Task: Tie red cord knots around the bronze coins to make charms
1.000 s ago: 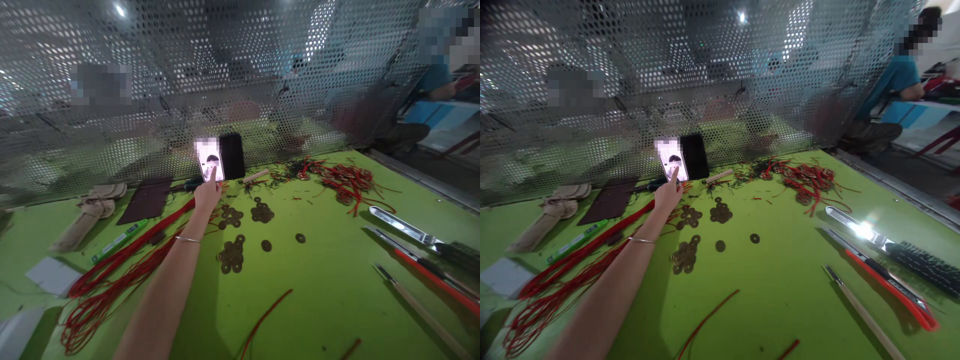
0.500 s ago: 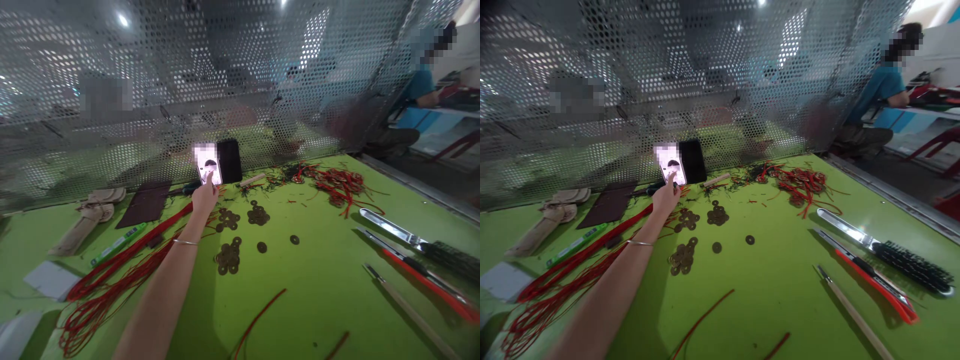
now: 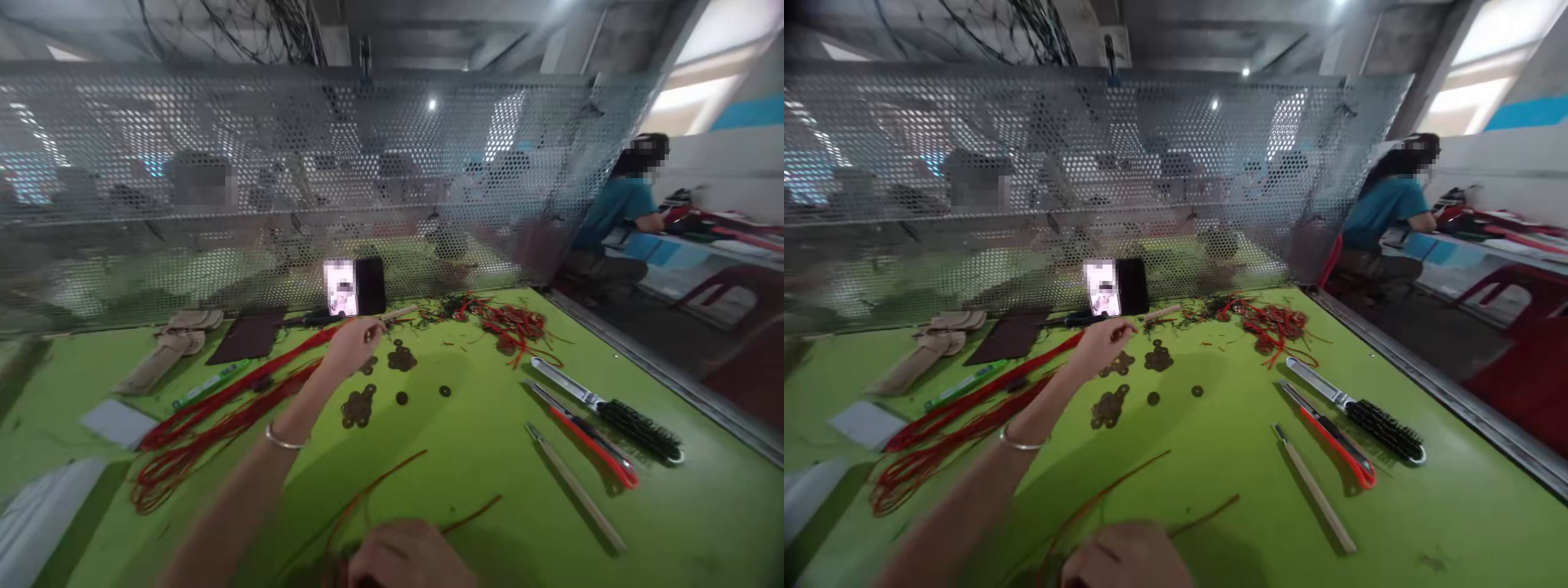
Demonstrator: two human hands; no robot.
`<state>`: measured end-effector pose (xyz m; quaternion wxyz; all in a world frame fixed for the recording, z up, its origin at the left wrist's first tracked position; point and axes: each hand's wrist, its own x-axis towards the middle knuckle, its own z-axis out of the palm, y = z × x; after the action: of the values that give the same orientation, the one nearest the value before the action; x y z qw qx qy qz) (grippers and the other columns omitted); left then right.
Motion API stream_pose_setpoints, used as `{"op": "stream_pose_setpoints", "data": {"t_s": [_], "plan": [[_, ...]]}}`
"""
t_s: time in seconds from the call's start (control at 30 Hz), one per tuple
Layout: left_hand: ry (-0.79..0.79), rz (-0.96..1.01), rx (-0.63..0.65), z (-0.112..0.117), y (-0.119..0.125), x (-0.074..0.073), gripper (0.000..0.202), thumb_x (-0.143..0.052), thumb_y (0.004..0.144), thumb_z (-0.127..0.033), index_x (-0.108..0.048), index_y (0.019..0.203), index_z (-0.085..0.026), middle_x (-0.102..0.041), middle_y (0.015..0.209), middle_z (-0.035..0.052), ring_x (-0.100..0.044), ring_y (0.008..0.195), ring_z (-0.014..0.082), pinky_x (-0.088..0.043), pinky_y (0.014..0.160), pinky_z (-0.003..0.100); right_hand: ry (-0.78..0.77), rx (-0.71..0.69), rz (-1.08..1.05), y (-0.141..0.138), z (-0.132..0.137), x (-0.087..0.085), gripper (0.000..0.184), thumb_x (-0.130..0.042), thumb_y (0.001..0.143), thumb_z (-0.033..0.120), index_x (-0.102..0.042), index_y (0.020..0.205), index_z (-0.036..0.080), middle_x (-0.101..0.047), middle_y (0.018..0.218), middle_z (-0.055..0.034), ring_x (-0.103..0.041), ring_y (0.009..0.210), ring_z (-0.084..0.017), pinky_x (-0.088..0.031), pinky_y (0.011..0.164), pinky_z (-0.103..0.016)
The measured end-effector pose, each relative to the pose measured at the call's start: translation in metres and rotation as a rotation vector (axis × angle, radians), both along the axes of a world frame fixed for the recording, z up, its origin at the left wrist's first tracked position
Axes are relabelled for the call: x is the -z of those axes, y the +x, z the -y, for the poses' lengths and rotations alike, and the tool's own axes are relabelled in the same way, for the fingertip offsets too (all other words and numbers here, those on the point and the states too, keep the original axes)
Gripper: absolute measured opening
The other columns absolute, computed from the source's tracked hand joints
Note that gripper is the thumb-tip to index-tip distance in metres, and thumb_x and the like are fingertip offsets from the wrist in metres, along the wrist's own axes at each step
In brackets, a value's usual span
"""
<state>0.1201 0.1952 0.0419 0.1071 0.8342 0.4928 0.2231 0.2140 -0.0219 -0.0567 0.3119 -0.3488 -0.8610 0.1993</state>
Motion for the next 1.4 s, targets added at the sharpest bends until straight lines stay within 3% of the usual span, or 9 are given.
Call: {"op": "stream_pose_setpoints", "data": {"t_s": [0.17,0.33,0.47,0.6,0.87,1.0,1.2,1.3,1.4], "plan": [[-0.43,0.19,0.454,0.075,-0.01,-0.013,0.021,-0.042,0.086,-0.023,-0.063,0.09,-0.019,-0.067,0.086,0.004,-0.059,0.075,0.0127,-0.046,0.069,0.026,0.166,0.087,-0.173,0.031,-0.015,-0.025,0.013,-0.053,0.08,0.014,-0.059,0.089,0.02,-0.065,0.078,-0.0001,-0.057,0.063,-0.011,-0.044,0.055,-0.02],[-0.71,0.361,0.575,0.127,-0.023,-0.021,0.018,-0.045,0.087,-0.023,-0.058,0.097,-0.018,-0.062,0.094,0.0049,-0.058,0.086,0.0144,-0.046,0.08,0.031,0.322,0.116,-0.237,0.056,-0.027,-0.048,0.011,-0.051,0.087,0.017,-0.06,0.092,0.018,-0.065,0.085,-0.0046,-0.06,0.074,-0.012,-0.048,0.066,-0.022],[-0.736,0.509,0.52,0.154,-0.023,-0.02,0.018,-0.048,0.086,-0.026,-0.056,0.1,-0.018,-0.06,0.094,0.0059,-0.058,0.085,0.0153,-0.046,0.081,0.033,0.504,0.172,-0.199,0.07,-0.026,-0.057,0.012,-0.052,0.087,0.018,-0.062,0.094,0.019,-0.065,0.087,-0.0053,-0.061,0.077,-0.013,-0.049,0.068,-0.023],[-0.807,0.529,0.424,0.168,-0.017,-0.011,0.022,-0.05,0.084,-0.035,-0.057,0.094,-0.017,-0.058,0.08,0.003,-0.055,0.069,0.0129,-0.046,0.067,0.028,0.537,0.209,-0.18,0.079,-0.022,-0.062,0.013,-0.051,0.088,0.019,-0.063,0.094,0.02,-0.063,0.085,-0.0047,-0.06,0.077,-0.013,-0.048,0.067,-0.023],[-0.751,0.684,0.253,0.17,-0.009,0.019,0.024,-0.055,0.081,-0.039,-0.059,0.082,-0.016,-0.052,0.069,-0.0011,-0.045,0.061,0.0095,-0.035,0.056,0.022,0.308,0.206,-0.309,0.079,-0.028,-0.063,0.015,-0.05,0.087,0.015,-0.058,0.098,0.019,-0.062,0.088,-0.005,-0.059,0.077,-0.013,-0.049,0.069,-0.023],[-0.742,0.732,0.112,0.172,-0.012,0.028,0.026,-0.056,0.08,-0.042,-0.059,0.081,-0.016,-0.051,0.062,-0.0029,-0.043,0.055,0.0083,-0.03,0.051,0.021,0.357,0.326,-0.32,0.074,-0.024,-0.063,0.019,-0.049,0.083,0.011,-0.058,0.099,0.018,-0.061,0.092,-0.0076,-0.057,0.087,-0.018,-0.049,0.077,-0.031],[-0.697,0.985,-0.064,0.177,-0.026,0.036,0.025,-0.065,0.073,-0.041,-0.061,0.078,-0.017,-0.052,0.062,-0.0027,-0.045,0.057,0.0082,-0.033,0.055,0.021,0.321,0.126,0.012,0.053,-0.008,-0.049,0.016,-0.052,0.079,0.014,-0.062,0.09,0.018,-0.064,0.069,-0.0022,-0.056,0.061,-0.015,-0.043,0.056,-0.026],[-0.673,1.171,-0.078,0.177,-0.034,0.034,0.024,-0.067,0.072,-0.039,-0.059,0.072,-0.017,-0.05,0.058,-0.0028,-0.043,0.054,0.0085,-0.034,0.055,0.022,0.19,0.224,0.176,0.047,-0.007,-0.041,0.033,-0.052,0.08,0.017,-0.056,0.112,0.017,-0.065,0.066,-0.0023,-0.057,0.055,-0.015,-0.04,0.051,-0.025],[-0.698,1.266,-0.074,0.18,-0.037,0.033,0.022,-0.067,0.073,-0.036,-0.056,0.069,-0.017,-0.047,0.055,-0.0032,-0.041,0.052,0.009,-0.034,0.054,0.024,0.066,0.362,0.161,0.048,-0.01,-0.036,0.039,-0.048,0.083,0.02,-0.048,0.121,0.015,-0.062,0.059,-0.0005,-0.054,0.046,-0.013,-0.037,0.045,-0.023]]}}
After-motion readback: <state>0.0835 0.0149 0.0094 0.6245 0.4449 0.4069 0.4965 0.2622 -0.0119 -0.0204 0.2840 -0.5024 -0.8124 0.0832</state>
